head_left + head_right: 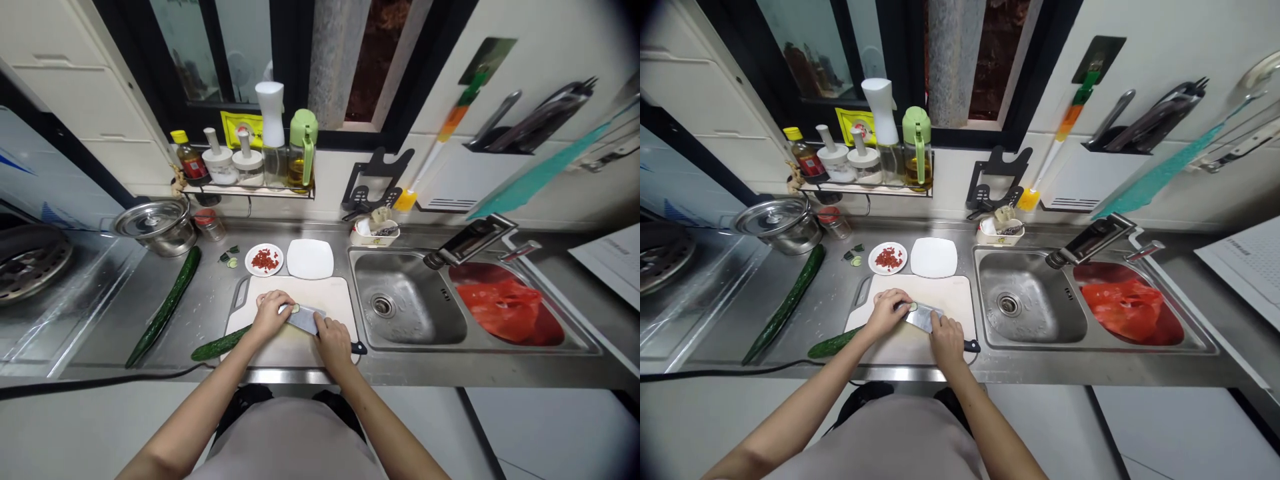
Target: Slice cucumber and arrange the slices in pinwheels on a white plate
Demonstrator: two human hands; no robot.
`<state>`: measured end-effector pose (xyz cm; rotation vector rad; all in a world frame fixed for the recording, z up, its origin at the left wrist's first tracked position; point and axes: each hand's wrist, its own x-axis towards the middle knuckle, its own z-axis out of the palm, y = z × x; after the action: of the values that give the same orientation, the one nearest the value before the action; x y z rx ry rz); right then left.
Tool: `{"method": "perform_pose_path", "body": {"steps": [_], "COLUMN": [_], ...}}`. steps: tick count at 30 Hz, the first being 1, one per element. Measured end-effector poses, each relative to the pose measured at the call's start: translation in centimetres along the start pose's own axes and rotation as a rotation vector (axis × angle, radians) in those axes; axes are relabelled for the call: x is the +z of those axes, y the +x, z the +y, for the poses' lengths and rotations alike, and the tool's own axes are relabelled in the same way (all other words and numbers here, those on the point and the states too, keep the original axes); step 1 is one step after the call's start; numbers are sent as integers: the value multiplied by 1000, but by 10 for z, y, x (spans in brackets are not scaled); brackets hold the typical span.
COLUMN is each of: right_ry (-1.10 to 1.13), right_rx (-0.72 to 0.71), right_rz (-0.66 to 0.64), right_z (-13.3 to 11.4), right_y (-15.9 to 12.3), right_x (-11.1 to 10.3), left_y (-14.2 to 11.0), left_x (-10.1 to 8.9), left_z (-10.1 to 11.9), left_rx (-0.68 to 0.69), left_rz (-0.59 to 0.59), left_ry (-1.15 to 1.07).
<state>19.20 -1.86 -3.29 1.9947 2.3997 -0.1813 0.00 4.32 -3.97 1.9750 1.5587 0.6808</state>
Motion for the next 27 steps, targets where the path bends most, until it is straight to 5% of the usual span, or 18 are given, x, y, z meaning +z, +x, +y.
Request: {"method": "perform_pose_path", "body": {"steps": [6,13,27], "right_ry": [17,38,94], "right_rx": [80,141,187], "right_rz": [-21,-40,-74], "right_z": [11,24,28], "right_y": [-2,-3,-1], "right_x": [1,0,2], "left_y": [17,35,51], "left_x": [-2,-11,-19], "left_z": [-37,-70,-87], "left_rx": [-342,-659,-616], "left_rz": [169,165,224], "left_ry": [-207,35,278]}}
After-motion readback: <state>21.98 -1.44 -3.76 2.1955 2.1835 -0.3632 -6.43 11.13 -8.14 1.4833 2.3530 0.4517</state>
